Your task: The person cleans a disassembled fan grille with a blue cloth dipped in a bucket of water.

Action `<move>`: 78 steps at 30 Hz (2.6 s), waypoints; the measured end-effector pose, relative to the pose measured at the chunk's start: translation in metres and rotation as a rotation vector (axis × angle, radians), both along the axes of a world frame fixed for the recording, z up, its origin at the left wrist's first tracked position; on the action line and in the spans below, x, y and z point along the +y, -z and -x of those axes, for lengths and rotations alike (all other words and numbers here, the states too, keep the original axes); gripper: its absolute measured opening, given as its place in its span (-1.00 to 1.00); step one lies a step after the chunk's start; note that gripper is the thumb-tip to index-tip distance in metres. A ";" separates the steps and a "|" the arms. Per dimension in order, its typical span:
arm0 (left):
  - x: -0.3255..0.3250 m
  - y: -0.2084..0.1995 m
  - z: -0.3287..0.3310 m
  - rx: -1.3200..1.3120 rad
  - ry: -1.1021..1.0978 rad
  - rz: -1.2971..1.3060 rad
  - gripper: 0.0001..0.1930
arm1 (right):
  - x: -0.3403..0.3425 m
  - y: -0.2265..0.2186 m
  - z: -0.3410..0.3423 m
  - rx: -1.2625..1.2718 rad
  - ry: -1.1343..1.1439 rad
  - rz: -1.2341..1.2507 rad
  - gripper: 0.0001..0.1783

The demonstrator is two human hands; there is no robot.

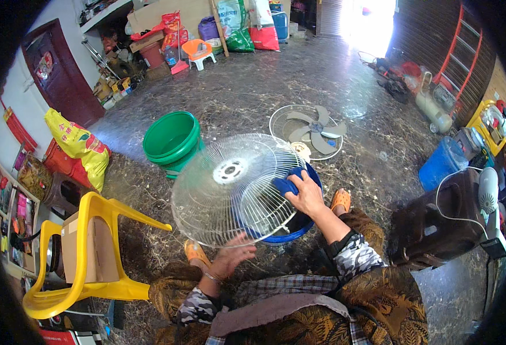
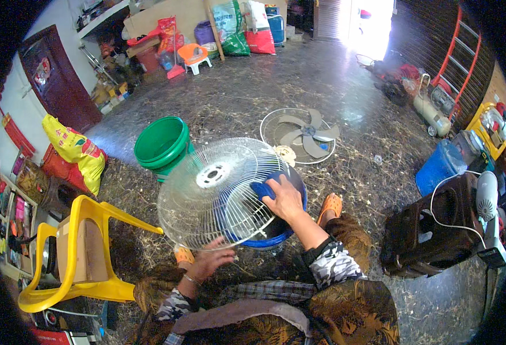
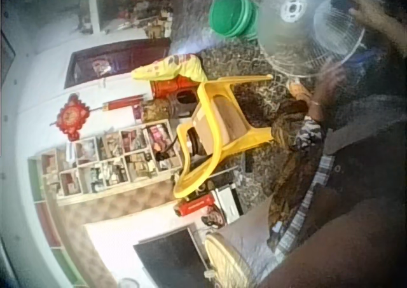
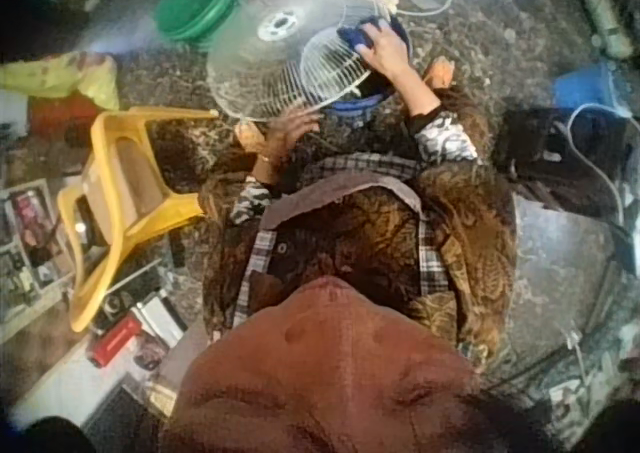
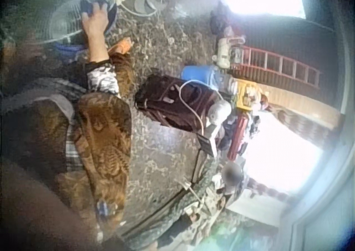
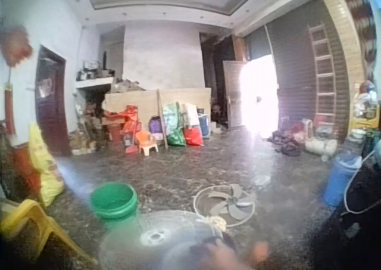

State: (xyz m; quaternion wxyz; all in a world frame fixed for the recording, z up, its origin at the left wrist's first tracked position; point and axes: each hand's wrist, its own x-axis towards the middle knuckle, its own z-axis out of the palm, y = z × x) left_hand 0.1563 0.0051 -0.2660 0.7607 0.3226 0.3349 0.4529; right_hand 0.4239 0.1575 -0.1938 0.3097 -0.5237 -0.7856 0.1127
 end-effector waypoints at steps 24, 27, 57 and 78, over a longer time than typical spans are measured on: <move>0.043 0.039 0.114 0.071 -0.786 0.150 -0.26 | 0.005 0.029 -0.015 0.061 0.003 -0.009 -0.62; 0.051 0.006 0.107 -0.210 -0.834 -0.151 -0.43 | 0.012 0.038 -0.029 0.141 -0.038 -0.086 -0.62; 0.032 -0.093 0.074 -0.154 -0.637 -0.624 -0.24 | 0.022 -0.016 -0.002 0.390 -0.035 -0.163 -0.61; 0.048 -0.129 0.047 -0.396 -0.425 -0.717 -0.27 | 0.065 -0.080 0.109 0.533 -0.265 -0.476 -0.50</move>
